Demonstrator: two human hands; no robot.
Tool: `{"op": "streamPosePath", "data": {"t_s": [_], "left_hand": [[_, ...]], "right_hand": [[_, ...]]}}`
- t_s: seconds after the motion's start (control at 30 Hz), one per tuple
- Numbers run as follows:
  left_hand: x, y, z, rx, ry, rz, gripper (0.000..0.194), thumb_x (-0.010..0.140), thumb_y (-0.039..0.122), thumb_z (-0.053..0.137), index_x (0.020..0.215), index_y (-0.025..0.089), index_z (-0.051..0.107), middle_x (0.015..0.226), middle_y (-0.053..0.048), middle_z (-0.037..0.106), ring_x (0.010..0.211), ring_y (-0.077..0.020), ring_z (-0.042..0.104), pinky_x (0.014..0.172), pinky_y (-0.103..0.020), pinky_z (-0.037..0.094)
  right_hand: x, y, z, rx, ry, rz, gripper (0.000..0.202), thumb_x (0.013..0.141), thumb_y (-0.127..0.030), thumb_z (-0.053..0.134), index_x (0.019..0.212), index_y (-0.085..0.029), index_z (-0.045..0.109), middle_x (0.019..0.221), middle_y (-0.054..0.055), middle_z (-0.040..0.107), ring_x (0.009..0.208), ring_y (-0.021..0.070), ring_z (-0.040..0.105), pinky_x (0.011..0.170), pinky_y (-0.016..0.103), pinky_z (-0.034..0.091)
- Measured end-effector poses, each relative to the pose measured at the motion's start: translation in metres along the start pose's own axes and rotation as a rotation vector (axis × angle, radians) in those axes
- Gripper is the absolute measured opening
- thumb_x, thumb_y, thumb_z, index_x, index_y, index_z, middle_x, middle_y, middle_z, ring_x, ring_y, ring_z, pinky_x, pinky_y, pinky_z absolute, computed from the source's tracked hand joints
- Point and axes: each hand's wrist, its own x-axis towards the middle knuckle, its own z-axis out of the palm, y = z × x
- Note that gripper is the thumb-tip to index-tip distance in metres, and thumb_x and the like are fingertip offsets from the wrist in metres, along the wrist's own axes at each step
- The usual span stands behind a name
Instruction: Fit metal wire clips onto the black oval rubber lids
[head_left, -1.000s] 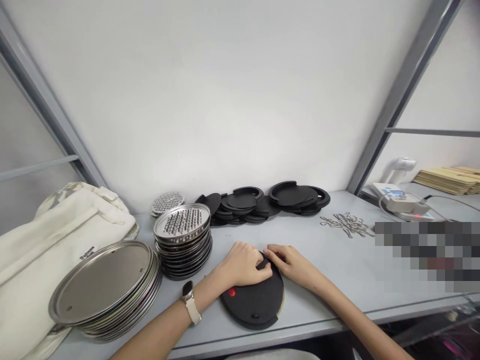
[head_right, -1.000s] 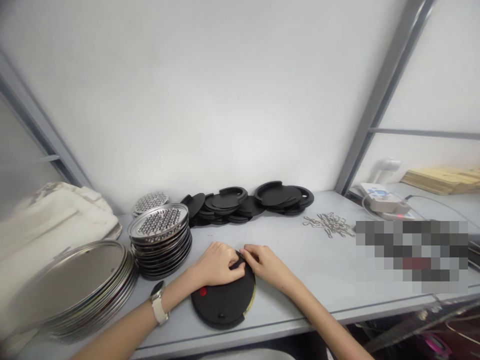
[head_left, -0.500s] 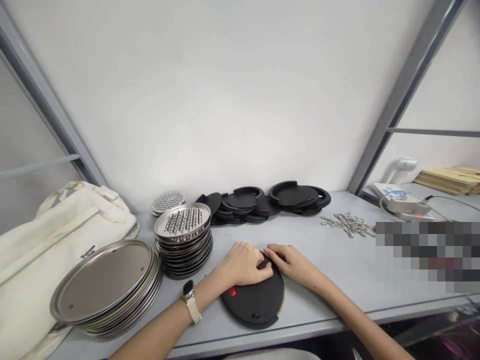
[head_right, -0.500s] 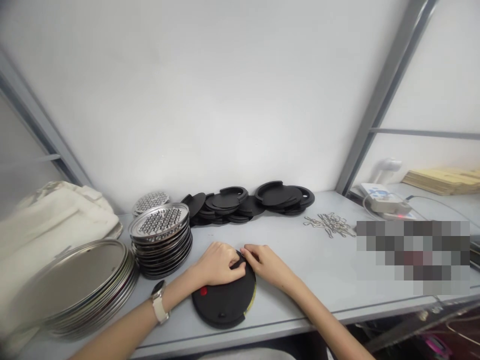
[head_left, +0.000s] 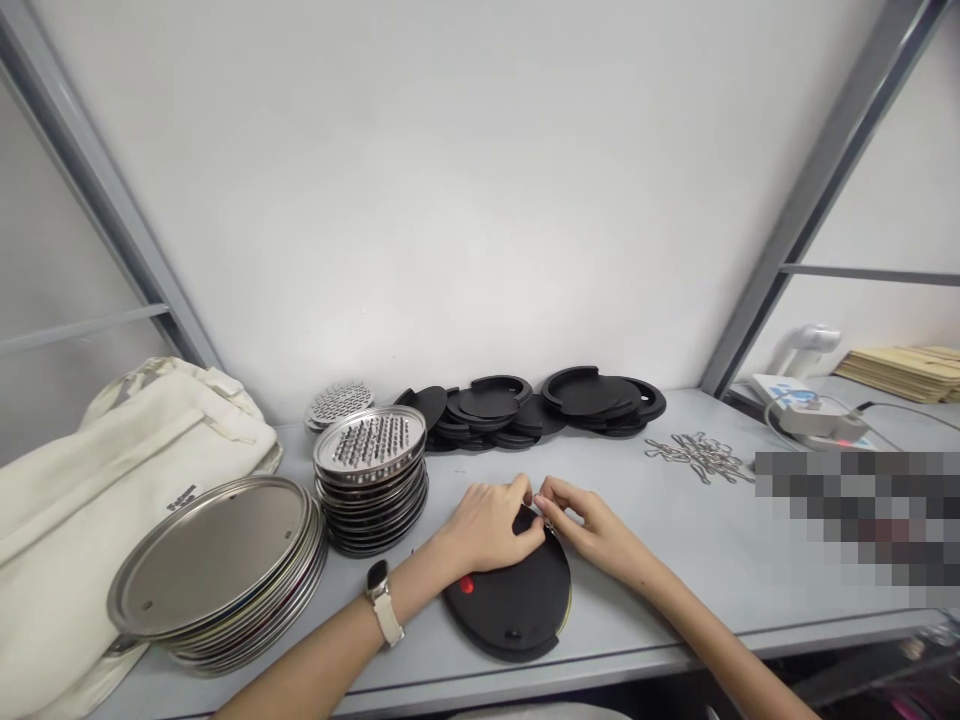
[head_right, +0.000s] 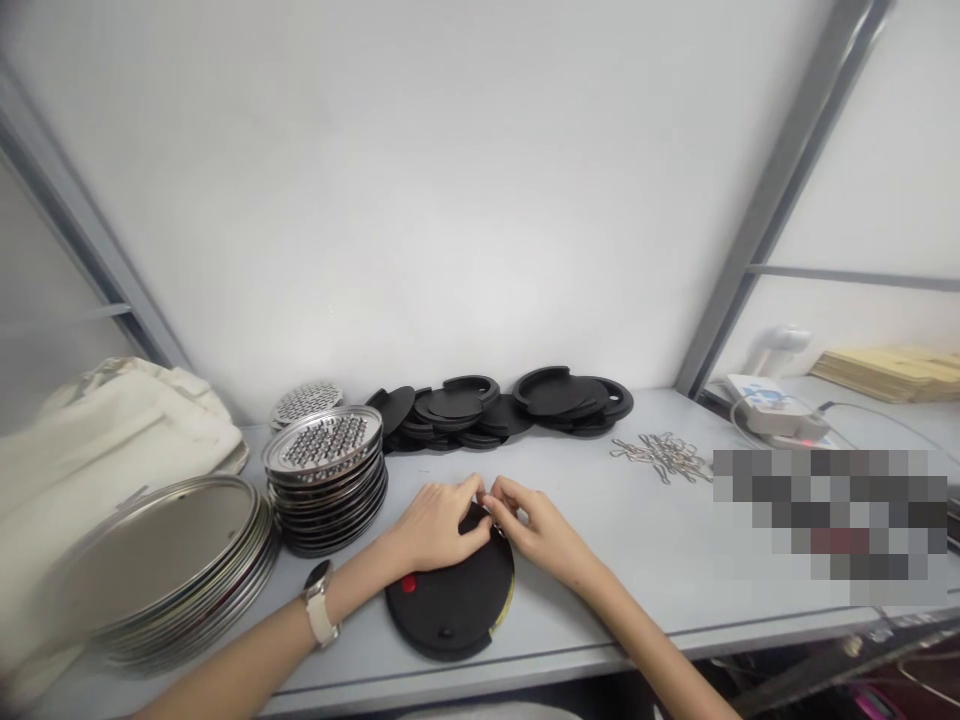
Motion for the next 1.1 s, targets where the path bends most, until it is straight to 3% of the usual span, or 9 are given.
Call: {"op": "streamPosePath", "data": {"t_s": [0.27, 0.6, 1.1], "left_hand": [[-0.0015, -0.0036, -0.0001, -0.056, -0.024, 0.078, 0.018, 0.092, 0.033, 0.040, 0.091, 0.019, 0.050, 0.074, -0.001, 0.062, 0.065, -0.0173, 0.060, 0.054, -0.026, 0.030], [0.0002, -0.0052, 0.0029, -0.060, -0.040, 0.081, 0.024, 0.096, 0.031, 0.032, 0.098, 0.018, 0.052, 0.087, -0.005, 0.066, 0.074, -0.0193, 0.063, 0.062, -0.027, 0.038], [0.0013, -0.0079, 0.0052, -0.037, -0.011, 0.107, 0.022, 0.096, 0.031, 0.034, 0.095, 0.019, 0.053, 0.082, -0.002, 0.065, 0.071, -0.0173, 0.062, 0.058, -0.025, 0.035]], "right_hand": [[-0.0001, 0.0001, -0.0050, 0.079, -0.027, -0.040, 0.028, 0.093, -0.041, 0.040, 0.081, -0.019, 0.052, 0.075, 0.001, 0.061, 0.074, 0.0153, 0.057, 0.072, 0.026, 0.043], [-0.0002, -0.0031, -0.0032, 0.020, 0.038, -0.028, 0.030, 0.094, -0.041, 0.036, 0.079, -0.019, 0.050, 0.073, 0.001, 0.059, 0.070, 0.0148, 0.054, 0.070, 0.026, 0.044], [-0.0010, -0.0021, -0.0013, 0.023, 0.064, -0.062, 0.022, 0.094, -0.037, 0.038, 0.083, -0.020, 0.047, 0.069, -0.001, 0.051, 0.065, 0.0135, 0.048, 0.066, 0.025, 0.041]]}}
